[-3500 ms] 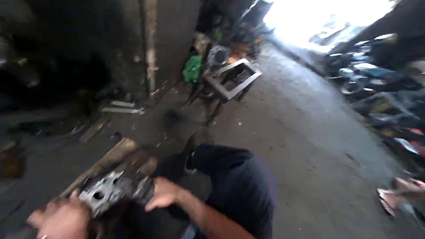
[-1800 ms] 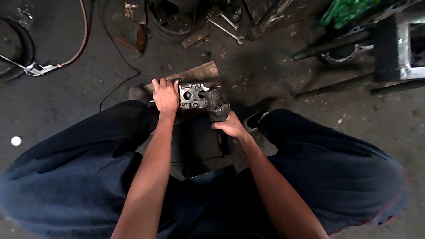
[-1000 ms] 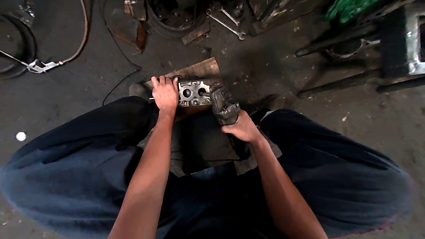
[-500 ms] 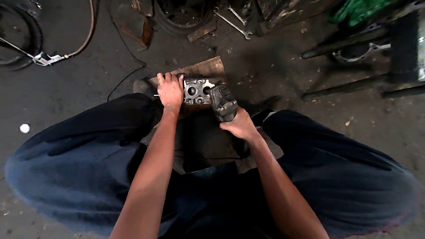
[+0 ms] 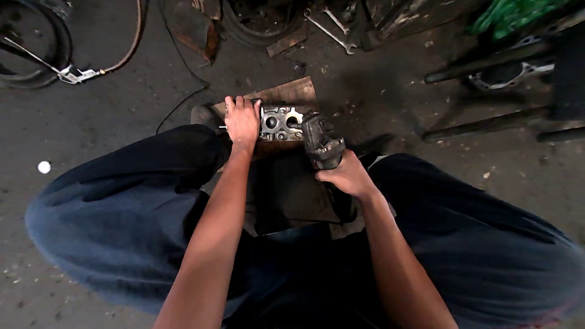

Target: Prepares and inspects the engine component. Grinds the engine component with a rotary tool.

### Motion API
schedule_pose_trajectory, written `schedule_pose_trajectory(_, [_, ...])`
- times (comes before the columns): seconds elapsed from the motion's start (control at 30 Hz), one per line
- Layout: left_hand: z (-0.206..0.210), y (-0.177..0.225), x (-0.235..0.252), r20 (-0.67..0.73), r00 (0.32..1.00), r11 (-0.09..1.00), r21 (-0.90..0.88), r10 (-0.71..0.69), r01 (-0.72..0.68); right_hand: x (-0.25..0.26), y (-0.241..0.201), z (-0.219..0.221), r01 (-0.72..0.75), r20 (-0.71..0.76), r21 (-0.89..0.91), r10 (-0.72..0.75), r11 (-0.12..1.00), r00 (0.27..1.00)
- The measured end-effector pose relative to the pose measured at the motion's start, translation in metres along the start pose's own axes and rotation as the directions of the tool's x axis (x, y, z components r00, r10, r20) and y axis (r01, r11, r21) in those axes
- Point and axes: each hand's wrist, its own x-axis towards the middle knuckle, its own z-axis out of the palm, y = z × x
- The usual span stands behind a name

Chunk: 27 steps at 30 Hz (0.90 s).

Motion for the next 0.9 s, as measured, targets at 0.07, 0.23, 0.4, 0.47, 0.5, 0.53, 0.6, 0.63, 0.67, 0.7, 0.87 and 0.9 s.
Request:
schedule_pose_trajectory(0.07, [-0.003, 0.001, 0.0, 0.023, 1.0, 1.0, -0.006, -0.005, 0.005, 0.002, 0.001, 0.001, -0.002, 0.01, 0.018, 0.002, 1.0, 1.0])
schedule_pose_trajectory(0.23, [-0.006, 0.003, 0.0, 0.053, 0.999, 1.0, -0.011, -0.008, 0.009, 0.016, 0.01, 0.013, 0.028, 0.006, 0.111, -0.028, 0.993, 1.0])
schedule_pose_trajectory(0.4, [-0.004, 0.001, 0.003, 0.033, 0.999, 1.0, -0.022, 0.0, 0.001, 0.021, 0.015, 0.023, 0.017, -0.028, 0.146, -0.013, 0.989, 1.0])
schedule_pose_trajectory(0.47, [-0.004, 0.002, 0.005, 0.036, 0.999, 1.0, -0.025, -0.002, 0.003, 0.02, 0.016, 0.023, 0.011, -0.04, 0.141, -0.005, 0.99, 0.999])
schedule_pose_trajectory(0.5, [-0.005, 0.002, 0.005, 0.037, 0.999, 1.0, -0.023, -0.004, 0.005, 0.02, 0.017, 0.023, 0.013, -0.043, 0.143, -0.007, 0.99, 0.999])
schedule_pose_trajectory(0.53, [-0.005, 0.003, 0.005, 0.036, 0.999, 1.0, -0.023, -0.004, 0.005, 0.019, 0.017, 0.021, 0.016, -0.044, 0.15, -0.01, 0.989, 0.999])
schedule_pose_trajectory(0.6, [-0.006, 0.003, 0.004, 0.034, 0.999, 1.0, -0.026, -0.009, 0.01, 0.019, 0.016, 0.018, 0.025, -0.048, 0.163, -0.018, 0.986, 0.999])
schedule_pose_trajectory(0.63, [-0.006, 0.003, 0.004, 0.031, 0.999, 1.0, -0.027, -0.011, 0.012, 0.019, 0.015, 0.017, 0.023, -0.044, 0.165, -0.016, 0.986, 0.999])
schedule_pose_trajectory(0.67, [-0.005, 0.002, 0.003, 0.026, 1.0, 1.0, -0.027, -0.009, 0.01, 0.02, 0.016, 0.017, 0.025, -0.044, 0.17, -0.017, 0.985, 0.999])
schedule_pose_trajectory(0.7, [-0.004, 0.002, 0.002, 0.017, 1.0, 1.0, -0.029, -0.004, 0.004, 0.022, 0.018, 0.017, 0.034, -0.049, 0.177, -0.026, 0.984, 0.998])
schedule_pose_trajectory(0.87, [-0.002, 0.001, 0.002, 0.003, 1.0, 1.0, -0.026, -0.002, 0.002, 0.021, 0.018, 0.018, 0.038, -0.023, 0.192, -0.034, 0.981, 0.999])
schedule_pose_trajectory(0.9, [-0.003, 0.001, 0.001, 0.005, 1.0, 1.0, -0.019, -0.004, 0.004, 0.021, 0.017, 0.018, 0.029, -0.019, 0.183, -0.026, 0.983, 0.999])
